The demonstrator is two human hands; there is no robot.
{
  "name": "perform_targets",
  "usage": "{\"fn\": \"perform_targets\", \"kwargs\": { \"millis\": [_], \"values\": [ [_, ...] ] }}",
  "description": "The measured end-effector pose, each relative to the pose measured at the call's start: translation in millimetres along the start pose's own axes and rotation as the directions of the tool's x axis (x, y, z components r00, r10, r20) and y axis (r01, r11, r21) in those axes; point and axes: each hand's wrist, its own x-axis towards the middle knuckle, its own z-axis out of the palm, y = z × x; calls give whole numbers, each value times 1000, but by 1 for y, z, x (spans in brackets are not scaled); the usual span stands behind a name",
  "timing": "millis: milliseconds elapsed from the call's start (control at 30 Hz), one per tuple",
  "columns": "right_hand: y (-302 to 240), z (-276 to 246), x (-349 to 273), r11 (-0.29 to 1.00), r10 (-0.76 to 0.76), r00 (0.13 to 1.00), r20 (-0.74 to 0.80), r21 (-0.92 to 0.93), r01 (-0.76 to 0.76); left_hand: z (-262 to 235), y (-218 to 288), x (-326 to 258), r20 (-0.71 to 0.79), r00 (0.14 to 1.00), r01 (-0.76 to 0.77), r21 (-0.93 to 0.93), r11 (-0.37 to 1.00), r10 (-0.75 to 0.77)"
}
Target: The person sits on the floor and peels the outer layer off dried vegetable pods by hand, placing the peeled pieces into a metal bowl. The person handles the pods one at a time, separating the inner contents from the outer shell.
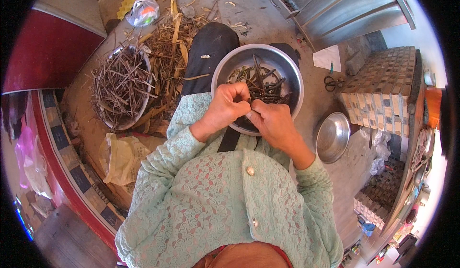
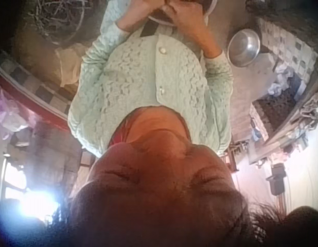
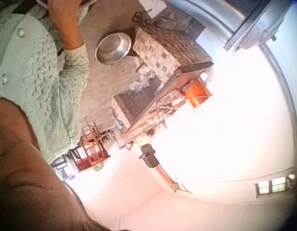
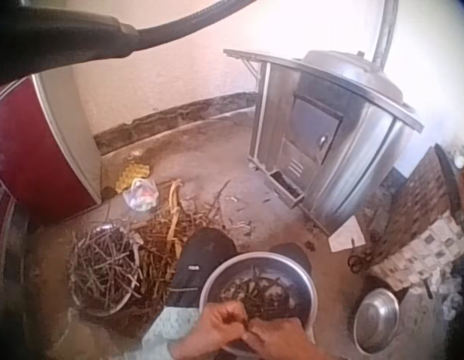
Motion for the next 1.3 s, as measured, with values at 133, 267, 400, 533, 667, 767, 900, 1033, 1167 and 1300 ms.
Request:
{"fn": "perform_targets", "kwargs": {
  "millis": [133,267,400,533,667,767,900,1033,1167,1300],
  "values": [
    [3,-1,1,1000,-14,1000,12,-2,14,1,0,0,16,1000,-18,23,1000,18],
    [6,-3,2,986,45,994,96,159,-60,-1,1,0,34,999,-9,-12,1000,10],
    [5,-13,5,869,161,953,256,422,-260,1,-1,1,12,999,-31,-137,990,32],
    [7,-11,4,861,171,975,143,459,-218,0,1,4,16,1000,-12,-251,968,17],
    [3,-9,4,841,225,974,33,498,-211,-3,3,4,40,999,21,-272,962,-11],
    [5,-7,5,890,202,979,-12,420,-178,-3,1,4,40,999,37,-301,953,-27],
    [6,-6,5,844,222,974,48,491,-216,-5,-3,5,50,999,37,-318,948,-22],
    [7,-10,5,738,220,967,131,626,-253,-4,-3,4,36,999,45,-317,947,-36],
    [10,-14,5,673,254,954,157,680,-291,-6,-3,6,40,998,63,-347,936,-53],
    [13,-15,5,667,251,956,149,690,-282,-2,7,5,44,995,104,-447,888,-94]
  ]
}}
